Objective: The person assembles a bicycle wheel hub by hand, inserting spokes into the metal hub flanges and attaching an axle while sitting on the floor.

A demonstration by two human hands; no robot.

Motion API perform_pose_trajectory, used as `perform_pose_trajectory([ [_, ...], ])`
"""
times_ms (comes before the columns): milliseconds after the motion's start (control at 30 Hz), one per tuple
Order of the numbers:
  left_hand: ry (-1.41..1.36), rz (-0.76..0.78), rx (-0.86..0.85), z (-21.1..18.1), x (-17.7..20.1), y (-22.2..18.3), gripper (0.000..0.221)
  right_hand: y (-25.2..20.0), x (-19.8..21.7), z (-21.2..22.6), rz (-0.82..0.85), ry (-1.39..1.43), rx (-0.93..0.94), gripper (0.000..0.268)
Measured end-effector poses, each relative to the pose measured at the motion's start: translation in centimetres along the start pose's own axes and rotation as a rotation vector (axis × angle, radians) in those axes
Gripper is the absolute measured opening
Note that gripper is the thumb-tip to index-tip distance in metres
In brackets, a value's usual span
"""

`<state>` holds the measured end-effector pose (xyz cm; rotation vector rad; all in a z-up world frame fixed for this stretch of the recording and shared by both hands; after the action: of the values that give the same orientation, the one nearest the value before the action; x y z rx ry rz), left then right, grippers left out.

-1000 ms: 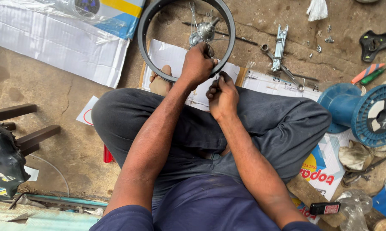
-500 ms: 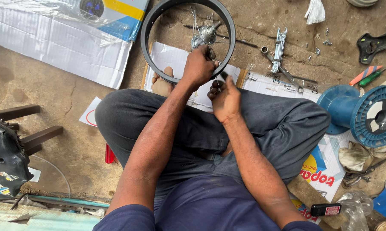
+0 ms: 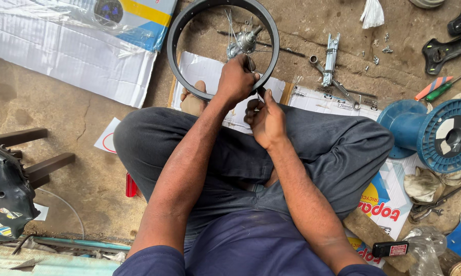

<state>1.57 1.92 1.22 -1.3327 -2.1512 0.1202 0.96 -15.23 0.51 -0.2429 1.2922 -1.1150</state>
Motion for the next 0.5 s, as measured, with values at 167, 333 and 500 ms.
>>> perform_pose_trajectory([
  [167,-0.012,0.012,0.022,-0.1,0.0,-0.1,0.021,1.7,2.4,2.7,-0.29,0.085,0.215,0.04],
  [333,-0.024,0.015,0.027,-0.5,0.2,-0.3,0.021,2.9,0.6,5.0,-0.189,-0.049,0.273,0.027],
  [500,-0.048,0.06,0.058,-0.6,0.4,-0.5,0.021,6.6,-0.7,10.2,-0.022,-0.387,0.37,0.026],
])
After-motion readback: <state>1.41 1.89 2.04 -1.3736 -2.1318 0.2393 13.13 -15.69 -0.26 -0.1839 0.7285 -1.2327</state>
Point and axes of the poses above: each hand's wrist, its own y-axis towards the middle knuckle, its own x-axis out of the back of the hand, z = x × y, the point moved 2 cm from there along y, towards the middle knuckle, and after that the axes turned 14 degrees about y, right-handed, at the moved point
